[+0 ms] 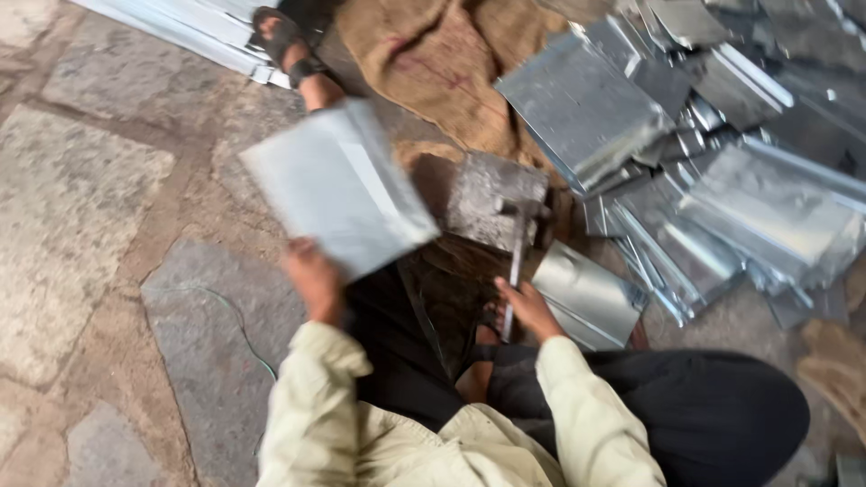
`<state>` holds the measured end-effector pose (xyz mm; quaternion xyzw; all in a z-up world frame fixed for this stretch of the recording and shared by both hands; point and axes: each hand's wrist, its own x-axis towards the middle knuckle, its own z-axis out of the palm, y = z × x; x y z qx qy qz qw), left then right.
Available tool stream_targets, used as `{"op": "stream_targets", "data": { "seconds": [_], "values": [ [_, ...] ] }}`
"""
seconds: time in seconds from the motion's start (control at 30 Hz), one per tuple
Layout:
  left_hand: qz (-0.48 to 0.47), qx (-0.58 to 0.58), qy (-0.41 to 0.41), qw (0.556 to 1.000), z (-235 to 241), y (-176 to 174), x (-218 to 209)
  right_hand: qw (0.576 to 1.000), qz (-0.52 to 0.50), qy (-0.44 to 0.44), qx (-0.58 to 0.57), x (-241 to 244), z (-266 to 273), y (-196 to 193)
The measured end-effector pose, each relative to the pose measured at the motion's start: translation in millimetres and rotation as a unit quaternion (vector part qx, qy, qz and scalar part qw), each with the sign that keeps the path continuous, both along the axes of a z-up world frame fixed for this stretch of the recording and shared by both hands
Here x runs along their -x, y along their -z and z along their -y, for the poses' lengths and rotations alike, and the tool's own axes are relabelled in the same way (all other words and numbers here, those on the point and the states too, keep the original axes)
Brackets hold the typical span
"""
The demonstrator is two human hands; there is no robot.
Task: The person uses a hammer to shape and flatten metal sheets by placing them individually on a stone block and striking them repeatedly. They pick up sheets from a pile, hammer them, and set them aside.
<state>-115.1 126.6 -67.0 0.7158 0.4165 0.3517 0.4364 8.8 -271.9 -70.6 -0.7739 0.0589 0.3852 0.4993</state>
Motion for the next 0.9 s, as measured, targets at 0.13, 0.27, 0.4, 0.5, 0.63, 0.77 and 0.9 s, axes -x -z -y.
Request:
{"op": "stream_targets", "data": {
  "seconds": [0.13, 0.27, 0.4, 0.5, 0.63, 0.77, 0.9],
  "values": [
    [0.070, 0.207, -0.204, 0.954, -73.4, 10.6, 73.3, 0.992, 0.069, -0.018, -0.102, -0.6, -17.6, 35.3],
    [0.094, 0.280, -0.273, 0.915, -104.6, 20.9, 115.1, 0.984, 0.135, 0.021, -0.113, -9.9, 14.1, 52.0],
    [-0.075, 0.342, -0.101, 0.931, -92.2, 21.3, 149.8, 0.944, 0.077, 0.308, -0.093, -38.4, 51.7, 57.7],
    [-0.184, 0.442, -0.050, 0.876, -73.6, 25.0, 153.0, 0.852, -0.008, 0.517, -0.075, -39.7, 78.1, 62.5],
    [-0.238, 0.392, -0.067, 0.886, -45.8, 39.4, 145.0, 0.755, -0.164, 0.629, -0.089, -10.1, 71.0, 73.1],
    [-0.232, 0.386, -0.049, 0.892, -33.6, 48.7, 149.1, 0.730, -0.256, 0.631, -0.057, 21.2, 52.7, 79.1],
    [-0.202, 0.339, -0.027, 0.919, -42.7, 43.9, 156.2, 0.680, -0.255, 0.677, -0.121, 15.5, 53.4, 83.4]
  ]
}}
